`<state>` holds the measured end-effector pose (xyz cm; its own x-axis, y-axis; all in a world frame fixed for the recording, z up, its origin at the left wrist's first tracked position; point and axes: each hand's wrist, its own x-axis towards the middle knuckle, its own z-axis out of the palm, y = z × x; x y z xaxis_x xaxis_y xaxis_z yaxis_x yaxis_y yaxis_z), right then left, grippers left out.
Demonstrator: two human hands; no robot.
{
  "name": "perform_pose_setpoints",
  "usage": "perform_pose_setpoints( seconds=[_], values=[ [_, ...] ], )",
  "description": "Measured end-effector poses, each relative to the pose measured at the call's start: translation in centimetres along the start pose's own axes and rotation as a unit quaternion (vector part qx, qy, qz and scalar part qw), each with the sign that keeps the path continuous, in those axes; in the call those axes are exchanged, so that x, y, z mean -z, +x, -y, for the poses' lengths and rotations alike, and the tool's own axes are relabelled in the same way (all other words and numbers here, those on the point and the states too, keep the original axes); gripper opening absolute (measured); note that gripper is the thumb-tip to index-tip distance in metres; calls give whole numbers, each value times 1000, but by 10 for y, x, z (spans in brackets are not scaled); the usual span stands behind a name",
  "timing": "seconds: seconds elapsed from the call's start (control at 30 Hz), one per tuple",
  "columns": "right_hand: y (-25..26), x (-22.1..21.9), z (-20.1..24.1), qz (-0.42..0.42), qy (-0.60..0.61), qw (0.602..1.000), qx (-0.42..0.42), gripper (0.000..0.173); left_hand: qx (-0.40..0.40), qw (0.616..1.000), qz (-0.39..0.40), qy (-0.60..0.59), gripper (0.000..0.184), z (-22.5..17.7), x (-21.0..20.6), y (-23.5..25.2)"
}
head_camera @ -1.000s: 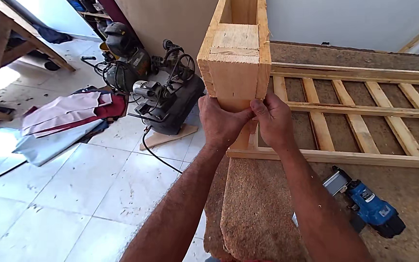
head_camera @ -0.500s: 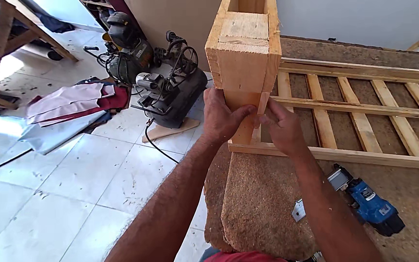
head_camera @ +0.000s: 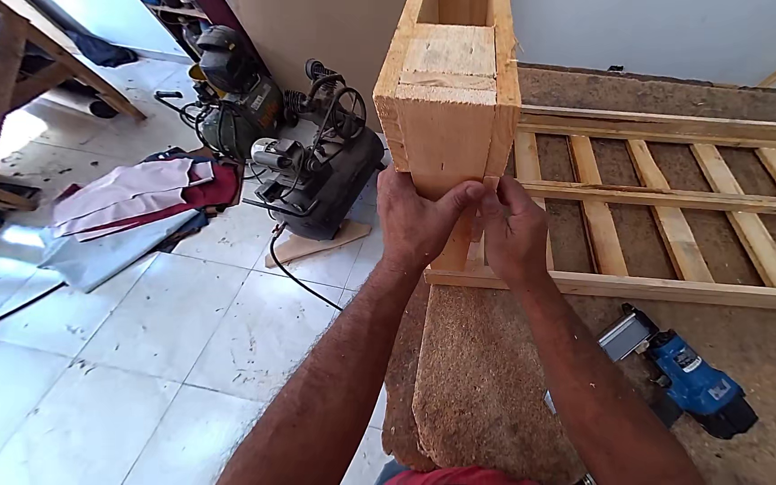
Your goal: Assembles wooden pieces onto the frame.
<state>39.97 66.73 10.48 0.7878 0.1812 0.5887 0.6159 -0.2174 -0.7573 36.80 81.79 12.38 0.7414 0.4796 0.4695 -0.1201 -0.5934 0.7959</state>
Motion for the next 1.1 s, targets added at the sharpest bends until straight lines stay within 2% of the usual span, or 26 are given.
perform_pose_setpoints(
  seconds=[0.07,0.23,0.47,0.53,0.67,0.73,0.83,1.0,1.1],
  values=[
    [5,2,8,-8,7,1000,9,36,25,999,-4,-23,95,-5,-2,-1],
    [13,6,16,7,36,999,-9,36,-30,999,-22,-40,86,8,-7,-6],
    [18,12,35,21,-144,989,-35,36,-60,997,-47,-21,84,10,-11,-7],
    [19,14,35,32,-131,990,-41,37,-59,997,-47,-23,82,10,-11,-7],
    [25,29,24,123,12,989,-87,33,-69,997,-30,-30,79,13,-8,-7],
    [14,29,16,142,-19,987,-77,39,-68,997,-15,-29,79,14,-6,-6],
    [-7,12,5,76,-123,989,-42,41,-69,997,-15,-29,78,14,-6,-6],
    [-17,-7,2,-22,-106,994,-19,38,-84,996,-38,-19,81,14,-11,-6],
    [-21,-8,-3,-30,-84,996,-23,42,-85,995,-39,-20,83,14,-11,-6]
  ],
)
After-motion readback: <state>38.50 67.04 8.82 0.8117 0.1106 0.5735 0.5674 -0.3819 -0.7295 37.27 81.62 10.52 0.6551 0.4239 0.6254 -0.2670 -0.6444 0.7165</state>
